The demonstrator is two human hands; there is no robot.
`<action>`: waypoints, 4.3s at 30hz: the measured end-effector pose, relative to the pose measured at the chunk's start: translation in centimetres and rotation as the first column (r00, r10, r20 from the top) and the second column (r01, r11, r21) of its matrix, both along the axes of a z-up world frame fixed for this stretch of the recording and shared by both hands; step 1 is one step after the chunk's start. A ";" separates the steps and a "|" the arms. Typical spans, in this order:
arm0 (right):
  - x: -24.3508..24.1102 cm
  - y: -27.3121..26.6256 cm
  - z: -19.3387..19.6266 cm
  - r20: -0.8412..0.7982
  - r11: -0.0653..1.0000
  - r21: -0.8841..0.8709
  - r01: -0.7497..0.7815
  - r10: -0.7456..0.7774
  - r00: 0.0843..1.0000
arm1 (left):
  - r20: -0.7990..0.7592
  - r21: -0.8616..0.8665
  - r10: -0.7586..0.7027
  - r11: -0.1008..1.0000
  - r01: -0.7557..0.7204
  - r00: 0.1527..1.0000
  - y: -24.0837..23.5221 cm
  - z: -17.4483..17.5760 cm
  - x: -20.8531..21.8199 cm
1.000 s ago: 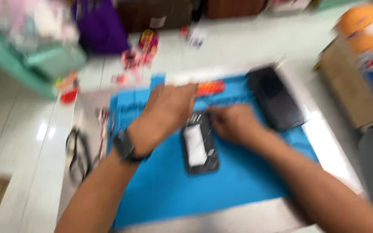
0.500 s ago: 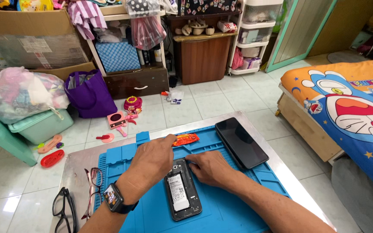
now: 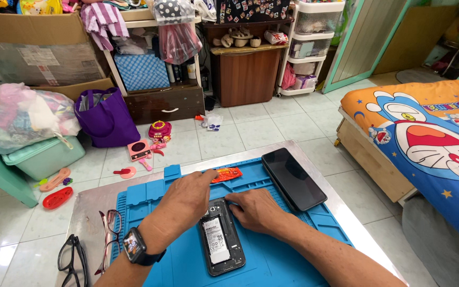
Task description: The person uses a small metal tool to pry and separate the back cover of a disassembled smartphone resting on a blue work mat. The hands carefully work along the edges of the device to loosen the casing while the camera moves frequently.
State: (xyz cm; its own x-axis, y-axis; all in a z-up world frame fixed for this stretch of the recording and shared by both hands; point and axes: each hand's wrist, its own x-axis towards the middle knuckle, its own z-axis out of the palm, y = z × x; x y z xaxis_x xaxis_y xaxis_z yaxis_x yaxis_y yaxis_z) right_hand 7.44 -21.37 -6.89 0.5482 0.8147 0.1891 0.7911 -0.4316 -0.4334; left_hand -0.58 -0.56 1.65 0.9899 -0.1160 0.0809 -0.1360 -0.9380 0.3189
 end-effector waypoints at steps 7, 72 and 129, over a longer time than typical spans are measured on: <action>0.0 0.0 0.8 -0.003 1.000 -0.024 0.005 -0.006 1.000 | -0.150 -0.176 -0.047 0.984 0.020 0.988 -1.4 3.7 -1.6; 0.2 -0.2 -1.1 0.220 0.998 -0.049 0.034 -0.022 0.975 | 0.391 -0.007 -0.104 0.993 0.116 0.914 -0.8 -1.7 0.1; 4.4 0.9 -5.6 -0.010 0.987 -0.104 0.122 -0.124 0.992 | -0.074 0.072 0.010 0.997 -0.005 0.997 -5.1 0.2 2.8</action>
State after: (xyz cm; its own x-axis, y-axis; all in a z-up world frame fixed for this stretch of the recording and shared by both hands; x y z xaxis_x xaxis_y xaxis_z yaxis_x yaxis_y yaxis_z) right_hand 11.87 -20.45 -12.48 0.6478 0.7554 0.0980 0.7223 -0.5683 -0.3940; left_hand 2.27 -5.67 1.89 0.9938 -0.1111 -0.0017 -0.1069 -0.9598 0.2594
